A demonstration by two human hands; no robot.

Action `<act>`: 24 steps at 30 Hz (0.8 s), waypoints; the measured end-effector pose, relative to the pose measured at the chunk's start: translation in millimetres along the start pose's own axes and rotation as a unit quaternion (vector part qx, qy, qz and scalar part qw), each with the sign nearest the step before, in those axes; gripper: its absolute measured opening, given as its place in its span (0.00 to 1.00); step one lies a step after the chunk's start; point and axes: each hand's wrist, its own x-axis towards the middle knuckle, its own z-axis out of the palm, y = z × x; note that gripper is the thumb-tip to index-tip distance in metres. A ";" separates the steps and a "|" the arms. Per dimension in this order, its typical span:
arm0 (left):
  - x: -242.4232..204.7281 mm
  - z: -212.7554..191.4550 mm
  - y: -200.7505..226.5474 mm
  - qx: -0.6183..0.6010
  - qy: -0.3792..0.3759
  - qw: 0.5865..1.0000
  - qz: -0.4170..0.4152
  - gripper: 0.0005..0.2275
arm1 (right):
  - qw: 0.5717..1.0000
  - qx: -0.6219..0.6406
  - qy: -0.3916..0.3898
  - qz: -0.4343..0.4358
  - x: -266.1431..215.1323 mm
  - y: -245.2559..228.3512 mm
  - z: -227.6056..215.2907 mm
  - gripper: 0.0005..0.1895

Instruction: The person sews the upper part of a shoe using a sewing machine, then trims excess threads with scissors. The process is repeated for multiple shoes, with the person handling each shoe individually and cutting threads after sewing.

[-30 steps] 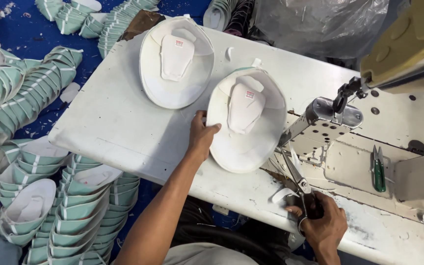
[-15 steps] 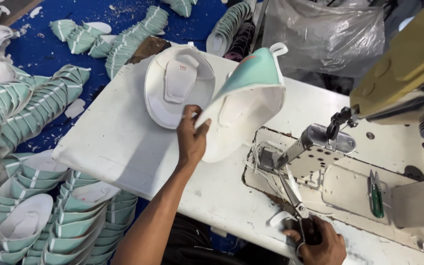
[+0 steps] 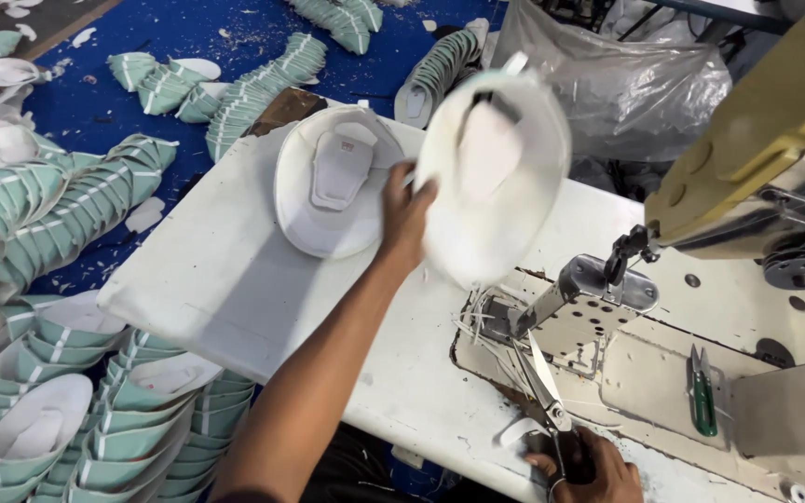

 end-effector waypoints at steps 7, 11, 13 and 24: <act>29.1 23.2 -54.7 0.084 -0.011 0.992 0.095 0.21 | 1.000 -0.006 0.024 -0.002 -1.4 2.5 5.8 0.45; -7.3 -63.9 -63.4 0.348 0.131 0.879 0.299 0.21 | 1.000 0.005 0.023 -0.002 -3.9 22.6 21.5 0.46; -9.9 -107.3 -31.5 0.552 0.263 0.762 0.216 0.30 | 0.999 0.017 0.033 -0.031 -0.3 29.2 25.9 0.44; 58.4 -203.4 -19.5 0.398 0.160 0.893 -0.135 0.23 | 0.997 -0.005 0.066 -0.045 -0.4 36.4 30.3 0.45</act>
